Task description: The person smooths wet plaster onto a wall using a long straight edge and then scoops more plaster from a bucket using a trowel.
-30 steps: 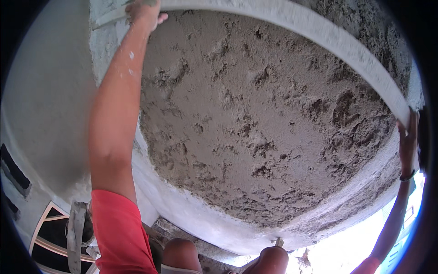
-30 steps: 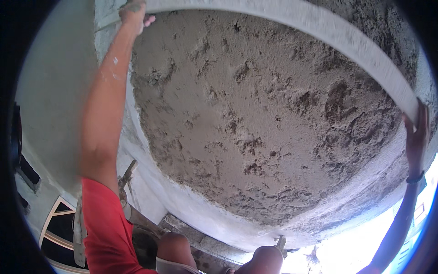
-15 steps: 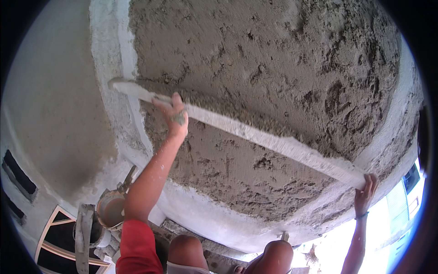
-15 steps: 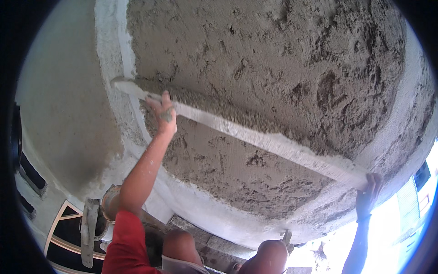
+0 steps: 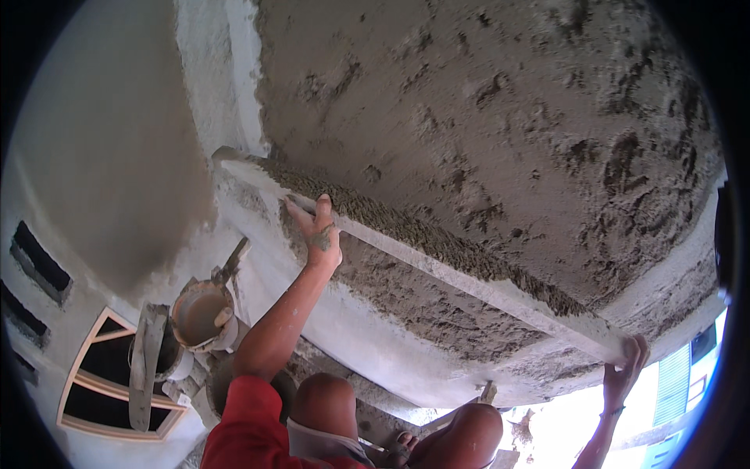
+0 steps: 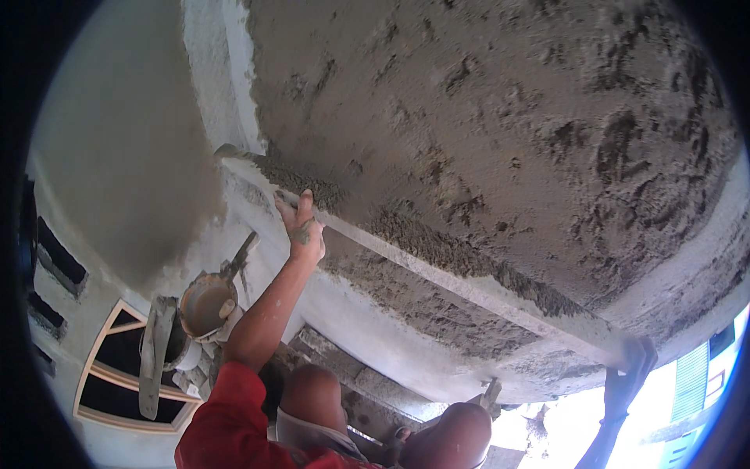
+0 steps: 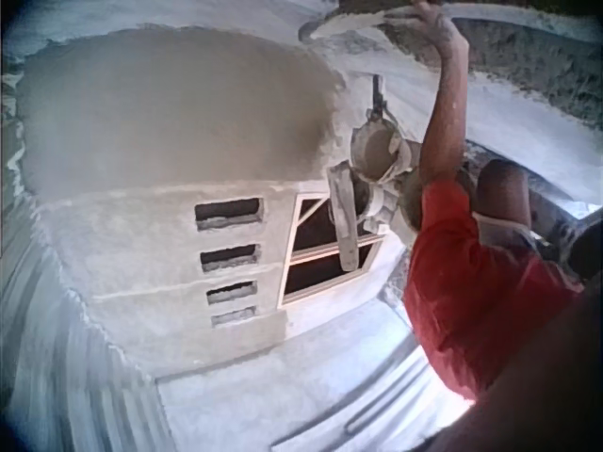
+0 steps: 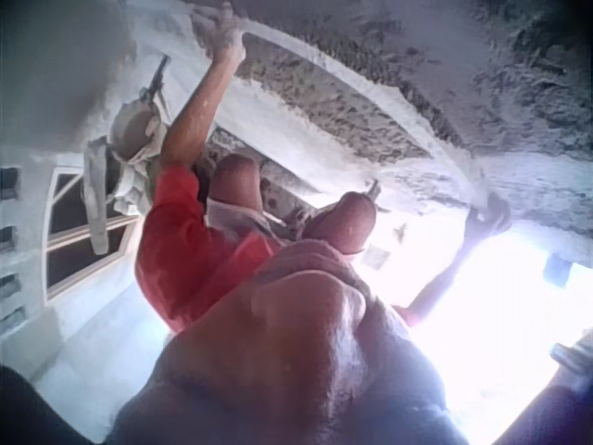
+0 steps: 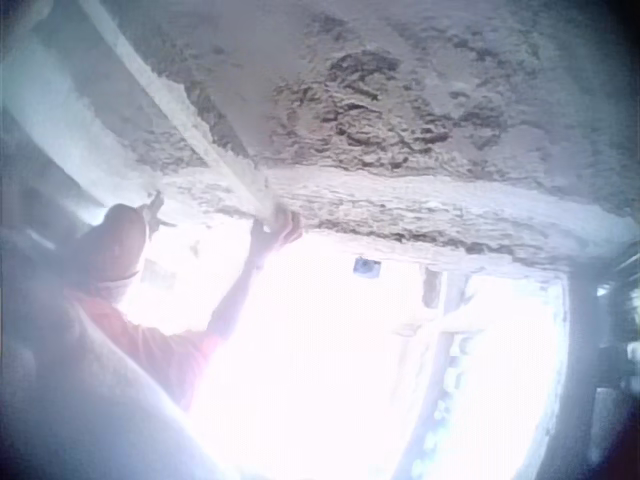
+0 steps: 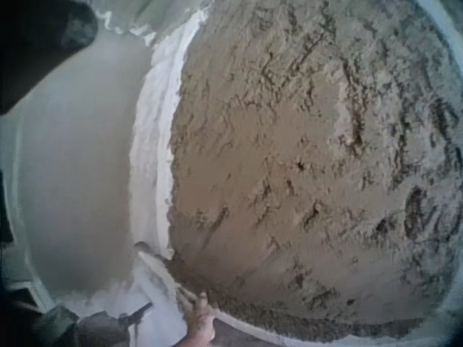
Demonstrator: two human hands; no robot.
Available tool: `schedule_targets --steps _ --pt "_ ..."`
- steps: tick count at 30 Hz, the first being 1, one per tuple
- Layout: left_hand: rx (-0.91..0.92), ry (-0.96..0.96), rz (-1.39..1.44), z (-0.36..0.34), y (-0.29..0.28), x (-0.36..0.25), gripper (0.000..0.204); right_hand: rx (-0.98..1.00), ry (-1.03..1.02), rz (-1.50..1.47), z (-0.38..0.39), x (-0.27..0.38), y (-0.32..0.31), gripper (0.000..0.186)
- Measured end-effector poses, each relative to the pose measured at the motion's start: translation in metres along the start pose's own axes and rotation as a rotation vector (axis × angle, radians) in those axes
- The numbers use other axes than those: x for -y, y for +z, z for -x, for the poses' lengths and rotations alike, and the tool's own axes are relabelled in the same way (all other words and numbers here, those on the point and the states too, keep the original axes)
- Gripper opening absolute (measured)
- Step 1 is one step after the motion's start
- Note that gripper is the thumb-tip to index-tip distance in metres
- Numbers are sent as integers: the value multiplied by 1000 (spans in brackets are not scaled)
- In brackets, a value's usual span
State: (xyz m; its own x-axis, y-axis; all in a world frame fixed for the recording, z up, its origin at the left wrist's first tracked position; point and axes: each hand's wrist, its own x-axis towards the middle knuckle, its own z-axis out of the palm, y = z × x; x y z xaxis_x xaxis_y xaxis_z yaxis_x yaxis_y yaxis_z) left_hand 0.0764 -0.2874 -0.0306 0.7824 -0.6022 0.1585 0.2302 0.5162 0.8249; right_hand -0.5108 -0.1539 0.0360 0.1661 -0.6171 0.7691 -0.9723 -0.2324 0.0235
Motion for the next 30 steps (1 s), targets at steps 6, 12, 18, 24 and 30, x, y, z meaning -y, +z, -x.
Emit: schedule_targets --steps 6,12,18,24,30 --pt "-64 -146 16 28 -14 -14 88 387 97 243 -41 6 -43 65" --pt "-140 -321 -11 55 -22 -57 87 664 -253 340 -148 20 -118 56" --pt "-251 -355 91 105 -16 -93 88 864 -532 489 -258 -10 -215 61" --pt "-438 -550 151 130 30 -206 82 1047 -578 314 -368 -5 -305 72" --pt "-634 -683 329 162 18 -241 72 1162 -690 131 -471 40 -340 76"
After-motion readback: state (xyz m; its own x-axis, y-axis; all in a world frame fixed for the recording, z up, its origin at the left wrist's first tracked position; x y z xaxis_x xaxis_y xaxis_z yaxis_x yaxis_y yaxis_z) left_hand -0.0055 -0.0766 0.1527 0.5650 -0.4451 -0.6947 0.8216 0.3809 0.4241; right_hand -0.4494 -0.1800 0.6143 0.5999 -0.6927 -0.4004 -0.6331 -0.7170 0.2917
